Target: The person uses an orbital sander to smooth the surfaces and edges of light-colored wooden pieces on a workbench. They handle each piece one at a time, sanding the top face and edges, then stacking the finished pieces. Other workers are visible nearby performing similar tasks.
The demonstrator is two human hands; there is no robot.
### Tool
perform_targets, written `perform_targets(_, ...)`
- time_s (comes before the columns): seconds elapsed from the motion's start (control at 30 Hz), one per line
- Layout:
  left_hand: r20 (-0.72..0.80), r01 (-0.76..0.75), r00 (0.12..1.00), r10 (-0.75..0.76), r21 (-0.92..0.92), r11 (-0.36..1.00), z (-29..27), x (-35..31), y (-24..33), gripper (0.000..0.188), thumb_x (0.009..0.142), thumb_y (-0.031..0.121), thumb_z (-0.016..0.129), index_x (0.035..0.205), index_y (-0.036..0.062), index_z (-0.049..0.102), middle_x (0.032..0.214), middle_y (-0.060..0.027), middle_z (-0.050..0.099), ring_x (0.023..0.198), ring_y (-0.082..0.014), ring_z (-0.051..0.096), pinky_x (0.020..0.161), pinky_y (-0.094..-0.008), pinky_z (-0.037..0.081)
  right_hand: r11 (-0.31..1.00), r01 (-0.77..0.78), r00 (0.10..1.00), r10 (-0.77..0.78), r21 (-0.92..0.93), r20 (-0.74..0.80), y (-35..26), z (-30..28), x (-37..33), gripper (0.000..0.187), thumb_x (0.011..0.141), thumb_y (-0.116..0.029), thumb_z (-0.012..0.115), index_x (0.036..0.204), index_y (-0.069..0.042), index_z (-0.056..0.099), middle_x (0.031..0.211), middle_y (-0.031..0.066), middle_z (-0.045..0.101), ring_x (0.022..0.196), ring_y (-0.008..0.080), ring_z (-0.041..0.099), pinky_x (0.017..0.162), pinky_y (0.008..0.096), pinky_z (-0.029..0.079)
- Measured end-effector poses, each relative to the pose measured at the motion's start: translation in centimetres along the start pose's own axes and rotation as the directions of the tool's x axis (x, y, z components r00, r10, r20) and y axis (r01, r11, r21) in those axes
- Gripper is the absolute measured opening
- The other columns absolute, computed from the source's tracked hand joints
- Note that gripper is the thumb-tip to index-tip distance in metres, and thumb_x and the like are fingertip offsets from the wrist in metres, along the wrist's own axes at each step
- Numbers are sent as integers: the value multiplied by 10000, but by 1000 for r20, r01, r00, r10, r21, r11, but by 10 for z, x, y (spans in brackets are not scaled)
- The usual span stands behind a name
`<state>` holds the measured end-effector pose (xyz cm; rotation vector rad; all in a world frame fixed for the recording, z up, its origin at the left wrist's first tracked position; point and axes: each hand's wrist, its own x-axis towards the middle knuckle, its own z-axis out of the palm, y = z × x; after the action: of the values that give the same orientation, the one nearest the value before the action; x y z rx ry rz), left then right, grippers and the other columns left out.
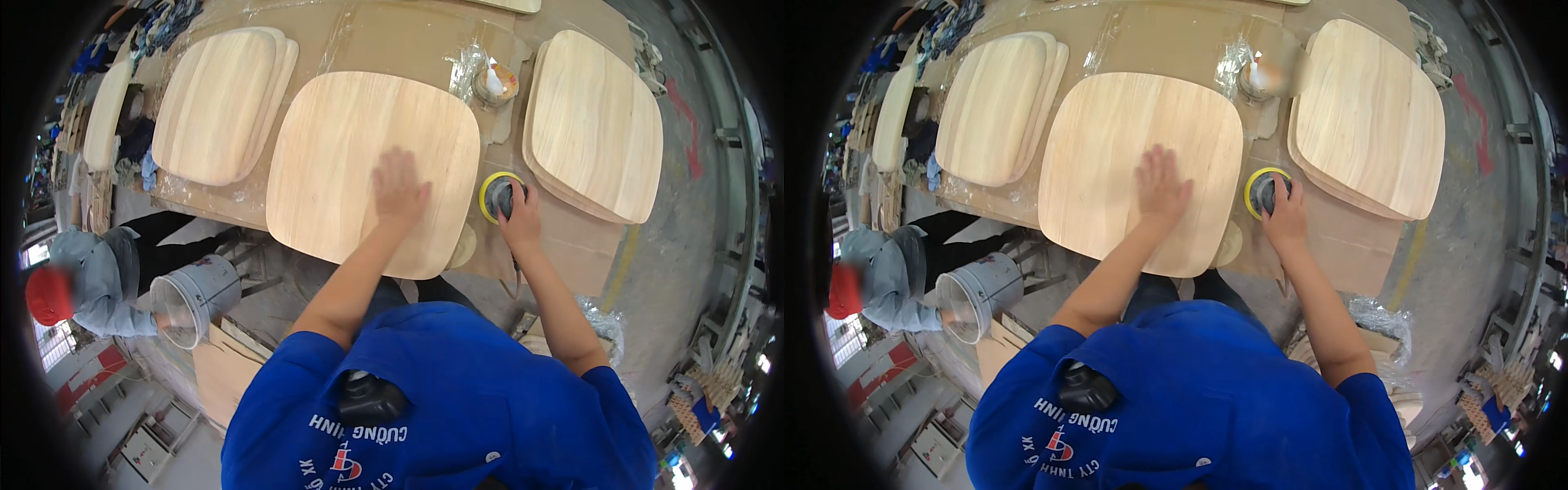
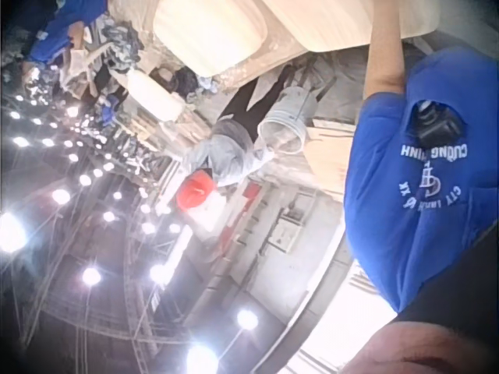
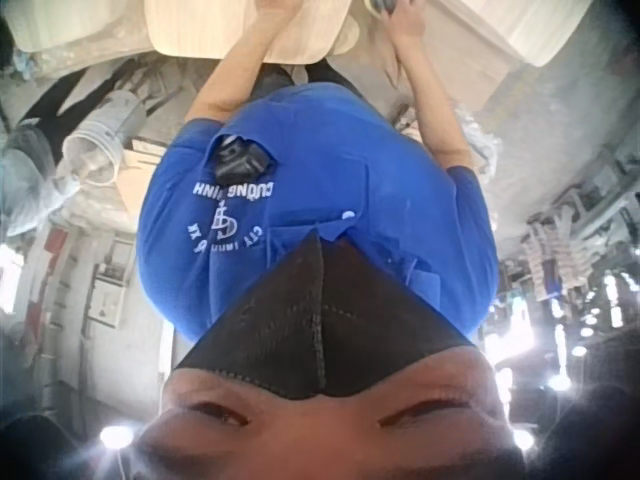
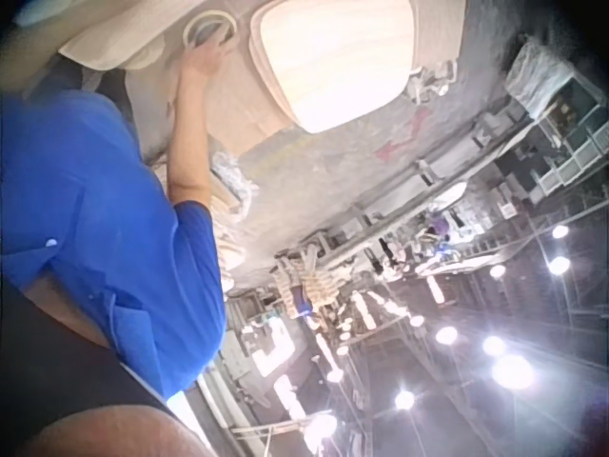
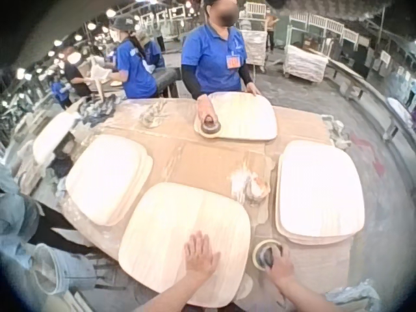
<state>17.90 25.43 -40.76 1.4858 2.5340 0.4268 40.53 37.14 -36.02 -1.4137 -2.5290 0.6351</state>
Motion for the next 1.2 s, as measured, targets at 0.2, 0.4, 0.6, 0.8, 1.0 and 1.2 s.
perform_targets(0.2, -24, 125, 992, -124, 46, 991, -1, -31, -5, 829, 863, 469, 542, 1466, -14, 242, 1547, -255, 122, 1423, -454, 104, 1129, -580, 123, 1000, 16, 1000, -17, -19, -25, -1, 3, 7, 714, 708, -91, 744, 1345, -161, 429, 1323, 219, 400, 1175, 422, 454, 945, 452, 443)
perform_targets(0.4, 110, -154, 980, 167, -122, 981, 16, -78, 51, 821, 852, 466, 547, 1459, -12, 269, 1538, -259, 155, 1423, -441, 134, 1124, -571, 151, 1000, 29, 999, -29, 8, -20, 1, 5, 7, 724, 704, -85, 747, 1346, -173, 424, 1310, 213, 402, 1161, 421, 460, 936, 449, 447)
perform_targets(0.6, 109, -212, 968, 227, -134, 968, 9, -109, 33, 765, 853, 438, 542, 1464, 46, 299, 1553, -178, 195, 1431, -381, 171, 1128, -547, 166, 997, 71, 997, -73, -30, -39, 1, 4, 7, 675, 733, -108, 732, 1339, -154, 439, 1287, 215, 419, 1130, 418, 486, 928, 455, 446)
perform_targets(0.8, 62, -72, 995, 77, -79, 994, -1, -123, -3, 734, 858, 409, 531, 1460, 50, 312, 1552, -179, 205, 1421, -387, 202, 1127, -547, 170, 996, 78, 995, -79, -33, -54, 1, 5, 7, 676, 732, -112, 732, 1341, -139, 440, 1289, 222, 419, 1140, 424, 480, 940, 453, 440)
perform_targets(1.0, -79, 46, 996, -44, 23, 999, -14, -129, -46, 755, 845, 398, 547, 1447, 5, 315, 1526, -251, 214, 1383, -457, 230, 1085, -587, 215, 998, 50, 998, -51, -28, -44, 2, 5, 7, 673, 732, -111, 729, 1339, -145, 442, 1287, 215, 424, 1145, 421, 480, 941, 450, 443)
perform_targets(1.2, -70, 173, 983, -167, 87, 981, -12, -133, -47, 757, 845, 432, 530, 1445, 19, 322, 1535, -227, 200, 1406, -426, 188, 1108, -589, 166, 999, 37, 998, -38, -38, -41, 6, 11, 8, 723, 716, -123, 747, 1358, -175, 419, 1325, 194, 401, 1164, 414, 467, 937, 460, 448)
